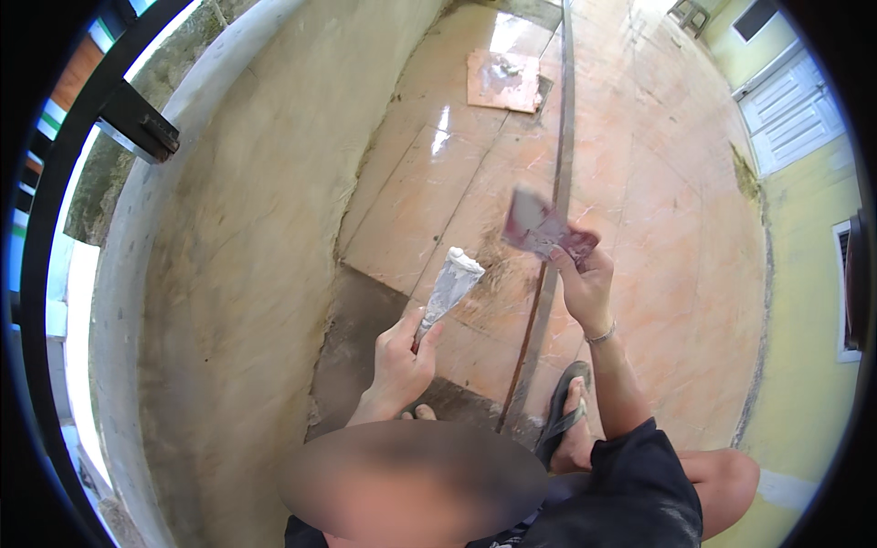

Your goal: The person applies plaster to a low wall using a trowel and a hawk. They repeatedly scoop plaster from the hawk and spread it along the wall surface, smoothing it with the trowel.

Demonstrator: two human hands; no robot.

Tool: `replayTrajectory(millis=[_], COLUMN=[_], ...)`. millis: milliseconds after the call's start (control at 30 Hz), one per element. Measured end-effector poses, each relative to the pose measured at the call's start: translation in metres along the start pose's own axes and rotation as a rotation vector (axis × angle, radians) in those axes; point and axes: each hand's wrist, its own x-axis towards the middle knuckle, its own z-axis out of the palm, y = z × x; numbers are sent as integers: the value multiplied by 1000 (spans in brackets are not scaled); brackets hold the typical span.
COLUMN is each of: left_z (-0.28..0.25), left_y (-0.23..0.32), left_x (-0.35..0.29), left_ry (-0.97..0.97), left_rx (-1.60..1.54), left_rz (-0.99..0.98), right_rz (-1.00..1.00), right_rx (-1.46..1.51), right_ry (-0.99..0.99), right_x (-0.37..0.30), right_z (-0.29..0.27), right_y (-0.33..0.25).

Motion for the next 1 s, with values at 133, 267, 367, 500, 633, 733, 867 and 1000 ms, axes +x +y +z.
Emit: replayTrajectory(millis=[133, 267, 367, 500, 633, 733, 867, 1000], left_z=[8, 13, 12, 9, 8, 7, 4, -2], left_y=[8, 13, 13, 16, 20, 24, 32, 39], left_x=[6, 9, 10, 10, 14, 16, 15, 17], left_ry=[21, 70, 92, 75, 100, 117, 164, 186], left_rx=[-31, -65, -48, -30, -43, -51, -80, -151], left_rz=[109, 187, 220, 222, 244, 242, 229, 212], right_rz=[154, 48, 2, -67, -140, -214, -248, -287], right_rx=[508, 444, 288, 166, 116, -14, -247, -439], right_ry=[114, 58, 15, 40, -5, -76, -114, -139], right_x=[0, -7, -14, -21, -23, -20, -14, -9], right_z=[-1, 1, -1, 1, 10, 18, 21, 16], right_y=[-13, -26, -30, -35, -45, -52, -52, -40])
